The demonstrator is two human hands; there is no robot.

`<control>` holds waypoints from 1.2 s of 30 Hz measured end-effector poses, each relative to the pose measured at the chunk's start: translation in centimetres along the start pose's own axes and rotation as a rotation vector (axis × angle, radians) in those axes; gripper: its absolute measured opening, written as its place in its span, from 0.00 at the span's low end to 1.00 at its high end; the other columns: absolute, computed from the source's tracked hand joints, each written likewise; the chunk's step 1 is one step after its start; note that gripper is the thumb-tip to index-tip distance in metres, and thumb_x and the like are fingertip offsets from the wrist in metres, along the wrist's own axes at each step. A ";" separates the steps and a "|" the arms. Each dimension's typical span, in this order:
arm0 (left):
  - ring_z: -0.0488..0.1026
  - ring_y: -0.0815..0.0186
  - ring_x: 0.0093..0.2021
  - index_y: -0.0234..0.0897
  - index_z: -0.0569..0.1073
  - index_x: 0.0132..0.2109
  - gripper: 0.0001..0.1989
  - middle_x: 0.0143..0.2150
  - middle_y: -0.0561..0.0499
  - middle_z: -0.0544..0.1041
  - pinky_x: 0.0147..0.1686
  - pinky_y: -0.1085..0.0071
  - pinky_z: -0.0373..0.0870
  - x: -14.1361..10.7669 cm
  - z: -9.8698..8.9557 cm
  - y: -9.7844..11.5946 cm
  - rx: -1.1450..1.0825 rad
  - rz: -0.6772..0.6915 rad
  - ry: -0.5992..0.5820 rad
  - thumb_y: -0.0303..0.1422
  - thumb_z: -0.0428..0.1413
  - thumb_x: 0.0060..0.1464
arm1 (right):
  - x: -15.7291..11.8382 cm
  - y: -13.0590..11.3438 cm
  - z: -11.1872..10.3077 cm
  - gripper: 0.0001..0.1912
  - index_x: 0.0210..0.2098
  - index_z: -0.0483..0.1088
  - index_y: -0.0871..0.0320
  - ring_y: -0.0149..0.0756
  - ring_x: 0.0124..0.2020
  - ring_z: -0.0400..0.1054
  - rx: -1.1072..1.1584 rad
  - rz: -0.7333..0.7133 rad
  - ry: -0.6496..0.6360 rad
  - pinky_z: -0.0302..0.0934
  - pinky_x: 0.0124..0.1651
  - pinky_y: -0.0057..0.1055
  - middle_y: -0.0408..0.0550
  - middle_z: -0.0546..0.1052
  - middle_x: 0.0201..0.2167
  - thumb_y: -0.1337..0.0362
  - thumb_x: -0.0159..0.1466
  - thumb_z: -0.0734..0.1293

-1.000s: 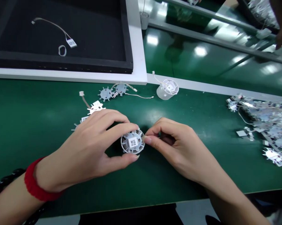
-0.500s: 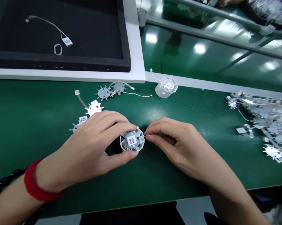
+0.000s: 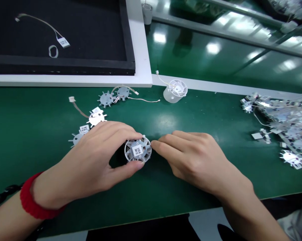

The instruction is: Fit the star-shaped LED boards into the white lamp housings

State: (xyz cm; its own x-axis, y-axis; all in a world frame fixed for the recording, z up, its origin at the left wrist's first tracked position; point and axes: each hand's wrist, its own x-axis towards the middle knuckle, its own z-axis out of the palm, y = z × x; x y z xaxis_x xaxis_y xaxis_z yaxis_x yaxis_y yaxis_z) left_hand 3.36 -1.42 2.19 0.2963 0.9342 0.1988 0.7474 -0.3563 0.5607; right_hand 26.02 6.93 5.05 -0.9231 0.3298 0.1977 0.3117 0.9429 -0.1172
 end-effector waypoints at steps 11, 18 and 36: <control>0.70 0.63 0.63 0.38 0.66 0.61 0.18 0.61 0.49 0.73 0.67 0.67 0.65 -0.3 0.2 -0.4 0.083 0.187 0.057 0.33 0.55 0.67 | 0.0 0.4 0.5 0.12 0.37 0.78 0.65 0.33 0.25 0.63 0.160 0.030 0.128 0.51 0.27 0.34 0.44 0.76 0.26 0.80 0.63 0.63; 0.69 0.61 0.64 0.33 0.70 0.59 0.20 0.64 0.51 0.70 0.66 0.67 0.69 -0.7 -0.3 -0.1 0.126 0.342 0.238 0.20 0.58 0.61 | 0.0 0.2 -0.1 0.10 0.39 0.74 0.62 0.32 0.27 0.63 0.341 0.048 0.208 0.53 0.30 0.34 0.42 0.79 0.29 0.78 0.66 0.63; 0.80 0.66 0.34 0.52 0.75 0.53 0.21 0.46 0.55 0.82 0.31 0.77 0.80 -0.3 -1.0 0.7 -0.809 -0.151 0.093 0.31 0.66 0.53 | 0.0 -0.2 -0.4 0.14 0.52 0.69 0.57 0.30 0.34 0.71 0.553 0.062 0.216 0.60 0.38 0.32 0.42 0.80 0.37 0.62 0.69 0.69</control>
State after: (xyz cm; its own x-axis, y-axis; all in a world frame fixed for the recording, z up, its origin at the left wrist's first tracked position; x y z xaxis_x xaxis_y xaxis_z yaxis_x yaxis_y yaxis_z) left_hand 3.26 -1.90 3.31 0.1503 0.9813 0.1205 0.1060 -0.1372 0.9849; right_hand 26.06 6.74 5.48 -0.8220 0.4402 0.3613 0.1465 0.7765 -0.6128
